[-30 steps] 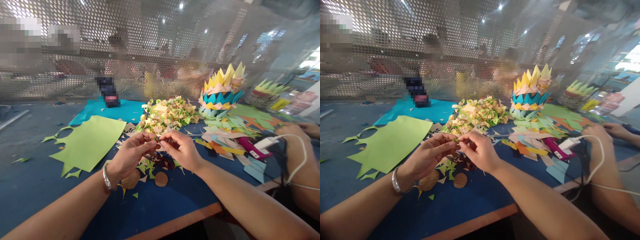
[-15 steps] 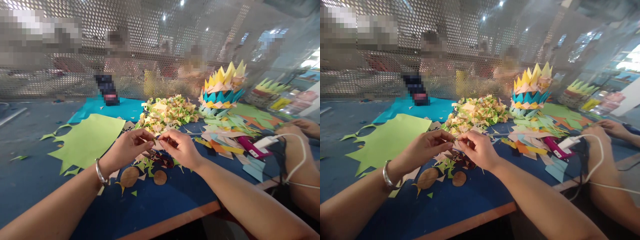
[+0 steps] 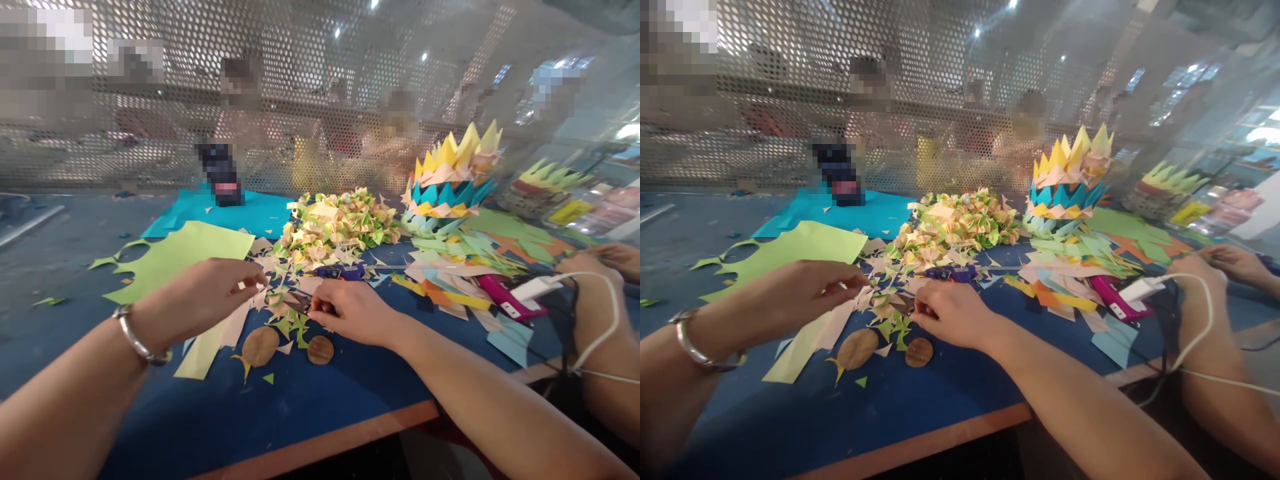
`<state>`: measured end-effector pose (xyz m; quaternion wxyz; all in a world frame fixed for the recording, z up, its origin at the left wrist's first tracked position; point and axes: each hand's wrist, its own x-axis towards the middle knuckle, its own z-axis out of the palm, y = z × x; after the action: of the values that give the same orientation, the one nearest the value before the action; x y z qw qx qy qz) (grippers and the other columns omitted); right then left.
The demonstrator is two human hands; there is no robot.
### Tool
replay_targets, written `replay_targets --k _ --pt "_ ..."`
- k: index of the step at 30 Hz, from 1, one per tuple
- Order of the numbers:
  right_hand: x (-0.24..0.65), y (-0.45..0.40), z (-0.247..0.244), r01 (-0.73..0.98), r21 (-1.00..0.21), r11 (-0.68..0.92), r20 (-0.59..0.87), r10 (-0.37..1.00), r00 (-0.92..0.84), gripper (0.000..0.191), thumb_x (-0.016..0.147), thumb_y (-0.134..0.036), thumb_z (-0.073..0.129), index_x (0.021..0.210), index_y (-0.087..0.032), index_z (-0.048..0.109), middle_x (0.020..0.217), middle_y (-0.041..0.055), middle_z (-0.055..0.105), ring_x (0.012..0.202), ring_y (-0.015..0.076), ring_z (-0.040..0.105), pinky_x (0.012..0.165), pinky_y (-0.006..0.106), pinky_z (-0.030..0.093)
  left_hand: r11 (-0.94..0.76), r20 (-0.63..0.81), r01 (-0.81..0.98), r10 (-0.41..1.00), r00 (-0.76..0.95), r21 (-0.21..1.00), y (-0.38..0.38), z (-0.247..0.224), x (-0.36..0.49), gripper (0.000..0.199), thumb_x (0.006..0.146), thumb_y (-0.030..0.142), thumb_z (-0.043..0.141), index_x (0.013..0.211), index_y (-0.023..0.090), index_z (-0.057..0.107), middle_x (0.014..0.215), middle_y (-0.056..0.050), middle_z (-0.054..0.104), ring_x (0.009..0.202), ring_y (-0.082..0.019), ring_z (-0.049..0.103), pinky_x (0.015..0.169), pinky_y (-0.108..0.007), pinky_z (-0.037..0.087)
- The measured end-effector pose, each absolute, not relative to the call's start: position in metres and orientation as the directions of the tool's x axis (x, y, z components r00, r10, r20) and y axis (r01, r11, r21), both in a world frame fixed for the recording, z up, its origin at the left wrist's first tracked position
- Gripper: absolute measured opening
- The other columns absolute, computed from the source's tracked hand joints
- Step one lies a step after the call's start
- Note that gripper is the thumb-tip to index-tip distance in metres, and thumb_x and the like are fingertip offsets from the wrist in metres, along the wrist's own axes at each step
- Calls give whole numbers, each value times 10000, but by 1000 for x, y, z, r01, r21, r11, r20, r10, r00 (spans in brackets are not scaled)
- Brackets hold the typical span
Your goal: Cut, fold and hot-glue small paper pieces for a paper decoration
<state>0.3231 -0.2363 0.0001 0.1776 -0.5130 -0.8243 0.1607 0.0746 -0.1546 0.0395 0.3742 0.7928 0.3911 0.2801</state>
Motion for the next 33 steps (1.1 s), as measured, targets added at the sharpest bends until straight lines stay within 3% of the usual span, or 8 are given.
replay_targets --k 2,4,8,15,20,28,31,33 --pt "322 -237 3 818 -413 399 80 911 -404 88 900 -239 624 839 -177 631 836 38 652 705 143 578 627 267 397 -487 50 686 832 552 541 -151 45 66 127 759 328 654 782 257 756 733 -40 748 608 -222 616 546 -284 361" --pt "320 -238 6 833 -392 390 52 914 -403 81 899 -243 630 859 -173 637 882 51 656 734 152 584 633 270 399 -503 -42 797 837 546 334 -147 48 60 237 841 374 550 861 228 737 832 -71 760 685 -249 646 594 -313 385" --pt "319 -240 6 836 -382 394 38 910 -412 94 897 -255 635 869 -165 635 940 69 670 782 171 603 654 285 415 -507 -156 837 828 539 205 -145 46 60 264 844 409 520 855 210 694 878 -103 746 704 -267 647 604 -335 380" --pt "321 -240 2 819 -422 389 94 917 -387 75 839 -201 592 771 -178 571 861 46 639 724 155 572 627 290 406 -564 -192 769 754 628 302 -147 40 63 155 717 367 636 761 219 624 760 -64 670 640 -240 588 577 -310 348" --pt "324 -240 5 719 -604 344 161 936 -312 69 786 -187 598 736 -185 552 775 9 552 630 112 506 594 273 403 -542 -162 732 747 645 413 -140 34 59 217 748 407 626 651 223 565 621 -29 609 563 -196 530 526 -284 327" --pt "329 -239 5 258 -953 158 107 974 -202 133 856 -310 580 797 -195 547 689 -14 560 535 98 505 503 259 396 -382 -15 458 755 656 803 -142 28 68 465 800 449 677 1175 230 511 715 19 619 642 -179 591 566 -277 431" --pt "328 -238 2 11 -997 75 72 978 -197 106 871 -289 535 815 -200 520 794 19 626 561 102 555 482 251 409 -335 24 380 777 630 862 -154 30 79 519 796 434 687 1218 221 472 750 9 628 719 -200 634 625 -304 474" --pt "325 -237 1 -105 -992 73 90 983 -163 75 849 -238 543 815 -210 482 772 -21 589 476 53 444 432 225 321 -338 45 367 785 617 867 -162 32 85 528 801 415 679 1235 215 453 734 15 617 698 -199 629 613 -310 473"
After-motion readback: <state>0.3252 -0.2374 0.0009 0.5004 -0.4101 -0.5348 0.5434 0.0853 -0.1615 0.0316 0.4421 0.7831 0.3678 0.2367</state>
